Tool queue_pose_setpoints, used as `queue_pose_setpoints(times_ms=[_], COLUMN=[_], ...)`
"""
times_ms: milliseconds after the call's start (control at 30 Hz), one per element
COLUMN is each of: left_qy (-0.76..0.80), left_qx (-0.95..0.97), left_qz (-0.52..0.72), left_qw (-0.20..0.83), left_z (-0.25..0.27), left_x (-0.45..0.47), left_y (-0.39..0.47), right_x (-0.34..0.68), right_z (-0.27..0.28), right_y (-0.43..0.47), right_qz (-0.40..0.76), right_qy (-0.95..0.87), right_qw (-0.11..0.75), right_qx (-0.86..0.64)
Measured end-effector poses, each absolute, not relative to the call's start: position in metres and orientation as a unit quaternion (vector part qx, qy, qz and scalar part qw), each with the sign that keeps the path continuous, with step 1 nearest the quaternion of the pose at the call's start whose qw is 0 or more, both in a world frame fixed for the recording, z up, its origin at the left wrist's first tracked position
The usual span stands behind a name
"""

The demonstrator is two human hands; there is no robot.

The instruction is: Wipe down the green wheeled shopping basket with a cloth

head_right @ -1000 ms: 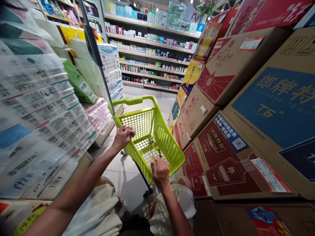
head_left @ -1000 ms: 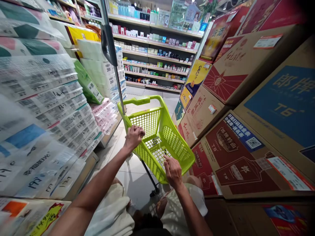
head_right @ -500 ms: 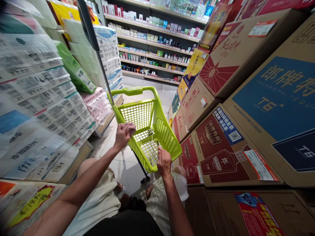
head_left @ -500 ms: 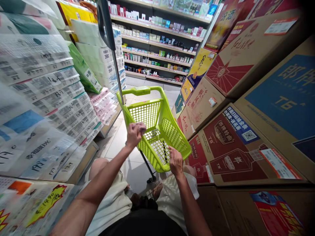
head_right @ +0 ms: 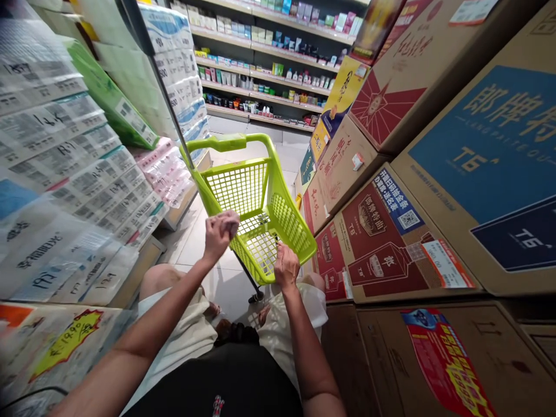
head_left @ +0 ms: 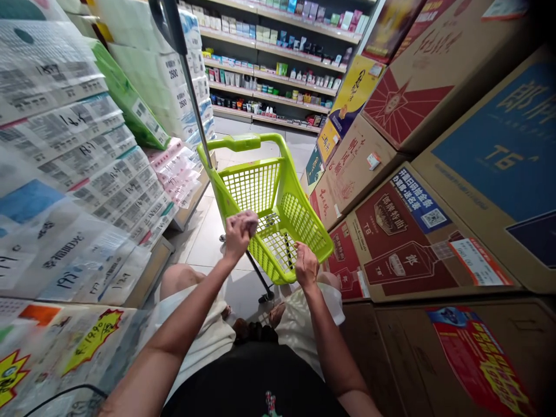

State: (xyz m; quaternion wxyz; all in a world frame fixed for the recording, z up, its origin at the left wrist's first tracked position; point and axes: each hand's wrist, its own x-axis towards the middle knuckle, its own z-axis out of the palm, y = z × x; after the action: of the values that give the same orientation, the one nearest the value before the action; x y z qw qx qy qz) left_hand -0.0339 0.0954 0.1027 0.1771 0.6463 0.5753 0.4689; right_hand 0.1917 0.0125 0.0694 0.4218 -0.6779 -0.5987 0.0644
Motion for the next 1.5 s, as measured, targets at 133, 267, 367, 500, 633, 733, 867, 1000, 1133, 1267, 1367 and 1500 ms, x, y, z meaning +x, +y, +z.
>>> queue_pose_setpoints(times_ms=[133,267,367,500,633,733,867,1000,1133,1267,1367,1500], left_qy=[0.566,0.45,0.485,0.589,0.559,0.485,0.507,0.546,0.543,0.578,0.595,0.569], left_qx=[0.647,0.746,0.728,0.626,0.635,0.69,0.66,0.612,0.611,0.528,0.459,0.446], left_qz=[0.478,0.436,0.432,0.481,0.493,0.478,0.493,0.521,0.525,0.573,0.607,0.614], left_qw=[0.182,0.224,0.22,0.175,0.203,0.244,0.252,0.234,0.235,0.242,0.259,0.316], left_z=[0.097,0.073,0.079,0.09,0.066,0.045,0.05,0.071,0.08,0.065,0.041,0.028], left_x=[-0.023,-0.003,-0.008,-0.018,-0.004,0.005,0.001,-0.007,-0.006,0.002,0.01,0.002], left_y=[0.078,0.024,0.039,0.078,0.034,-0.009,0.005,0.063,0.097,0.092,0.062,0.049], right_x=[0.188,0.186,0.185,0.179,0.171,0.17,0.181,0.192,0.185,0.165,0.147,0.128], right_z=[0.068,0.069,0.074,0.079,0.08,0.083,0.086,0.086,0.083,0.083,0.081,0.075], right_y=[0.013,0.012,0.012,0.012,0.013,0.013,0.015,0.021,0.03,0.035,0.031,0.022], right_qz=[0.072,0.094,0.113,0.129,0.152,0.176,0.161,0.137,0.118,0.118,0.094,0.059], right_qy=[-0.577,-0.545,-0.526,-0.505,-0.463,-0.433,-0.465,-0.529,-0.547,-0.552,-0.587,-0.653], right_qw=[0.43,0.464,0.48,0.491,0.527,0.557,0.546,0.457,0.391,0.373,0.349,0.352], right_qx=[-0.69,-0.692,-0.693,-0.698,-0.696,-0.687,-0.678,-0.702,-0.731,-0.736,-0.725,-0.668])
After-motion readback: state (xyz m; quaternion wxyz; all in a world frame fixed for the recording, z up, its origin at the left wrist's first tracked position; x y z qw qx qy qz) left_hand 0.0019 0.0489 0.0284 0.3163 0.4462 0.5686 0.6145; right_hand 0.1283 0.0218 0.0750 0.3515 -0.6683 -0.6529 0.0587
